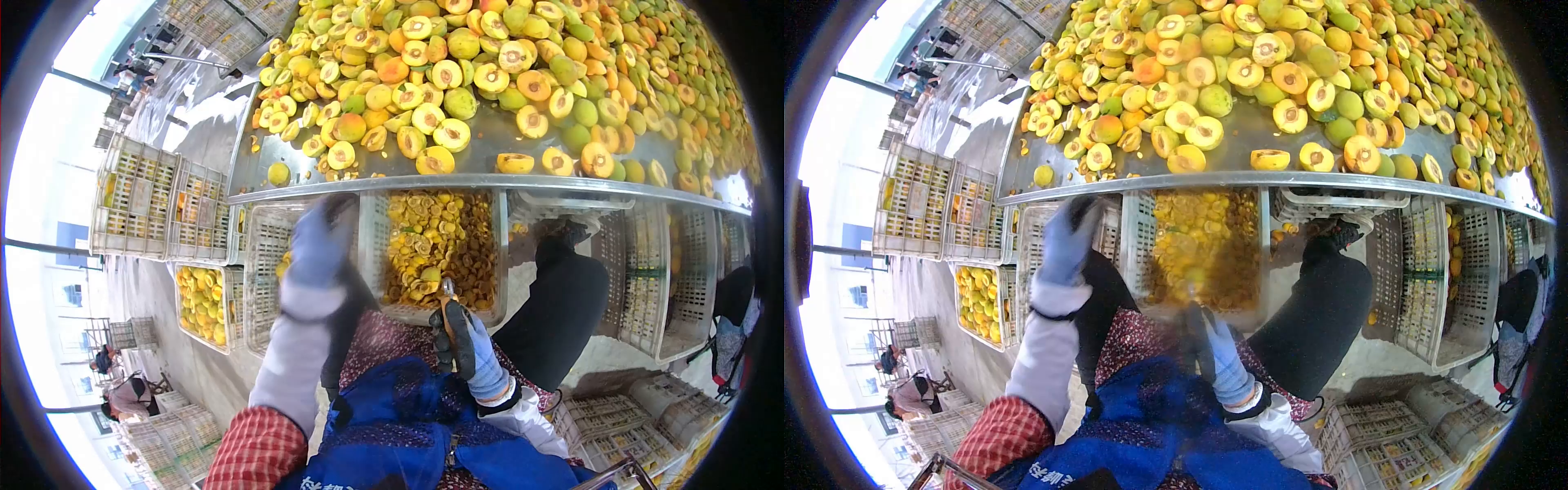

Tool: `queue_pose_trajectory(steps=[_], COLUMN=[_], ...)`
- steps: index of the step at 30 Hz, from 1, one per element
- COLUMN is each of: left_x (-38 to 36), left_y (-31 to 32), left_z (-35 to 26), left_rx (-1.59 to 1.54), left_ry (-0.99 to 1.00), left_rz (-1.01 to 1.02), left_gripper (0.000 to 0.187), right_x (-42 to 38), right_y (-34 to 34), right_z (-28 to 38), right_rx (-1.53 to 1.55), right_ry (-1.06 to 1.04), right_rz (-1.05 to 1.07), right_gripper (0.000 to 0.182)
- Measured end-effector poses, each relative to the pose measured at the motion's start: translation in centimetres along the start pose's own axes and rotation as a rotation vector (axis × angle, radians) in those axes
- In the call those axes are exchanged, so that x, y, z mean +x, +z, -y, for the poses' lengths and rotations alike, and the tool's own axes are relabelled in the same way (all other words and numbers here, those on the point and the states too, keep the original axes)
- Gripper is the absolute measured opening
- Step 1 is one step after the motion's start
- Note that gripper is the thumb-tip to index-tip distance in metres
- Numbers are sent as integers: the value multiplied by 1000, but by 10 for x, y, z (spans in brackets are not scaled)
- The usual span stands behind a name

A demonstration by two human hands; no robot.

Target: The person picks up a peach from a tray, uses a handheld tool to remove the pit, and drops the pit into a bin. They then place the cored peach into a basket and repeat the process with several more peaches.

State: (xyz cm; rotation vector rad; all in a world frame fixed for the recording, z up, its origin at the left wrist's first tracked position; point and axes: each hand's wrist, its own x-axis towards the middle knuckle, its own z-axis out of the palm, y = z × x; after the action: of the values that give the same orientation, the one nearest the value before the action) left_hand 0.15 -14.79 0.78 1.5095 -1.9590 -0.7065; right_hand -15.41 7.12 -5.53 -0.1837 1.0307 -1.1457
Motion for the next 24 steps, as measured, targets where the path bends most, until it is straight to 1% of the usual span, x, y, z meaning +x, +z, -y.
queue_pose_trajectory(steps=[1, 2, 4, 5, 6, 7, 8, 9, 10, 11, 13, 14, 15, 17, 18, 20, 21, 23, 24], left_x=[18, 37, 72, 81, 89, 96, 102, 106, 107, 107, 107, 108, 107, 104, 104, 102, 105, 109, 109], left_y=[15, 40, 78, 101, 112, 120, 128, 133, 136, 136, 132, 125, 125, 128, 131, 140, 146, 153, 156], left_z=[-37, -36, -59, -64, -63, -63, -57, -51, -45, -41, -40, -46, -48, -51, -55, -70, -74, -85, -90], left_rx=[218, 259, 448, 597, 543, 490, 492, 329, 165, 164, 158, 187, 187, 140, 138, 363, 360, 325, 385], left_ry=[-26, 191, 139, 41, 67, 95, 98, 122, 142, 140, 90, 19, 20, 102, 104, 169, 176, 235, 267], left_rz=[96, 74, 349, 384, 420, 458, 468, 493, 511, 515, 441, 495, 496, 424, 421, 510, 511, 624, 637], left_gripper=[33, 49, 64, 75, 73, 71, 71, 66, 62, 62, 56, 55, 55, 58, 58, 61, 61, 65, 64], right_x=[4, -4, -2, -2, 4, 14, 18, 16, 11, 8, 8, 8, 6, 0, 2, 9, 9, 7, 3], right_y=[-2, 10, 6, 4, -5, -18, -19, -21, -12, -6, -7, -6, -4, 3, 2, -5, -7, -3, -2], right_z=[-5, 19, 21, 21, 9, -16, -20, -20, -1, 11, 14, 16, 21, 37, 30, 10, 9, 16, 23], right_rx=[-112, 77, 118, 159, 164, -4, -173, -167, -30, 106, 148, 187, 188, 306, 304, 341, 342, 138, 279], right_ry=[-110, 75, 95, 110, 112, -37, -183, -178, -78, 22, 23, 24, 23, 80, 77, 24, 17, -35, 61], right_rz=[14, -21, -32, -36, -41, -67, -93, -99, -105, -108, -119, -127, -128, -132, -131, -142, -144, -134, -134], right_gripper=[38, 38, 38, 39, 39, 39, 39, 39, 39, 40, 40, 41, 41, 41, 41, 40, 40, 40, 40])
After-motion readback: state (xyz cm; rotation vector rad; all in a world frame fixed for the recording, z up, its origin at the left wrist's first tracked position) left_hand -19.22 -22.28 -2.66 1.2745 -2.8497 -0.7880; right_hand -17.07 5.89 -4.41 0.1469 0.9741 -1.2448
